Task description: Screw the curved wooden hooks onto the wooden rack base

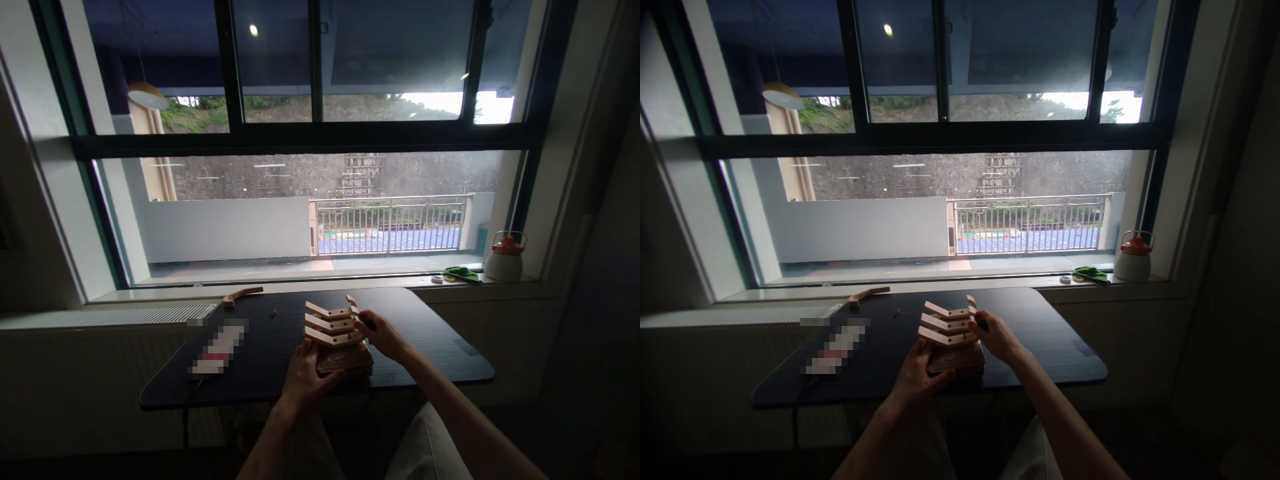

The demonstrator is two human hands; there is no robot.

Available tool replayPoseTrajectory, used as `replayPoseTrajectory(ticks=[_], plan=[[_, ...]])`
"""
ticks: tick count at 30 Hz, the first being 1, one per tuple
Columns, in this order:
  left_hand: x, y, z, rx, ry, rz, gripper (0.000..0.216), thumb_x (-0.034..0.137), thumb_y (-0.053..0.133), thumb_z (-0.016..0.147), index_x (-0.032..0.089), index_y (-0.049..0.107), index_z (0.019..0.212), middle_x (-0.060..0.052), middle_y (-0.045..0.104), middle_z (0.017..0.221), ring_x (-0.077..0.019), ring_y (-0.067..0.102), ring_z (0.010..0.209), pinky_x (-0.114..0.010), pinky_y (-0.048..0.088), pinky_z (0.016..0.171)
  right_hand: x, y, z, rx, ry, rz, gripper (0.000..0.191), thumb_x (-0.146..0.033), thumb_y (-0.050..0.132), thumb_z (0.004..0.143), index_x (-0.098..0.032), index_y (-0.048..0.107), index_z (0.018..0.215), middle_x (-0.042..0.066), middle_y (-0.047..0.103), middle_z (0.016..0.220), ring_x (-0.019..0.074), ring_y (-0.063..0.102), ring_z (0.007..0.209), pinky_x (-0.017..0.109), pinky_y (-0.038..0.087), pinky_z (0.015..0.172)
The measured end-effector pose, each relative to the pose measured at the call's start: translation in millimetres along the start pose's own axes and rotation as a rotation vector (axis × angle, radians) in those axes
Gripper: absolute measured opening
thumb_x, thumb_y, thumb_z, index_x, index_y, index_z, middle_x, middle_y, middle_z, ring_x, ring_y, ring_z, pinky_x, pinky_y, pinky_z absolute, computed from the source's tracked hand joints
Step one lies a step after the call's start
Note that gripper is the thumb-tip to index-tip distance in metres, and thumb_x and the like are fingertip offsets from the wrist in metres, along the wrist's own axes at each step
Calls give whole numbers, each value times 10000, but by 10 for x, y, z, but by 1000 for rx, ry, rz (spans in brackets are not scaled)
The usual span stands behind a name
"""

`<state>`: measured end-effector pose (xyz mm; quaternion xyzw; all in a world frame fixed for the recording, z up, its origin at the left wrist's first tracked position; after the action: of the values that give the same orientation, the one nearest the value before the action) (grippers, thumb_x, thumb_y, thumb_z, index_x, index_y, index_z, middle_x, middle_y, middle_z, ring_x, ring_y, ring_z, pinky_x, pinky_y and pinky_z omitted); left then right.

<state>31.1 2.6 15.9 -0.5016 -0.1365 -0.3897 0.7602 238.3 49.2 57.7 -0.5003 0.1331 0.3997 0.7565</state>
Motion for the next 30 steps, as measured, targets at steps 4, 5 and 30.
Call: replayPoseTrajectory(ticks=[4,5,30], plan=[[10,4,-3,7,1,-2,683,590,632,614,207,547,1174,-101,520,1150,-312,452,1096,-395,336,969,-61,-8,-38,-2,-4,-7,421,-491,429,834,-174,625,1029,44,657,864,181,586,777,263,426,659],[11,4,-3,12,2,-8,683,587,633,615,205,545,1174,-102,517,1155,-310,448,1102,-392,335,972,-70,-11,-40,0,10,-17,433,-499,430,829,-174,627,1038,45,660,863,186,591,780,266,427,662],[8,44,-10,8,-3,-16,639,575,604,648,205,533,1164,-96,509,1191,-294,437,1124,-366,350,960,-150,36,-173,110,74,-119,434,-470,385,862,-180,600,1103,74,647,1036,218,585,952,290,437,766]])
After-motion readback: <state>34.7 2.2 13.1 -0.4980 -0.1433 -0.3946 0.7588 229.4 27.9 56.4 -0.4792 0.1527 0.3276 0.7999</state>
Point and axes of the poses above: each hand's wrist, its own z-axis towards the middle knuckle, its own y-axis out of the palm, x = y × z, the point moved 4 cm from there along z, towards the middle knuckle
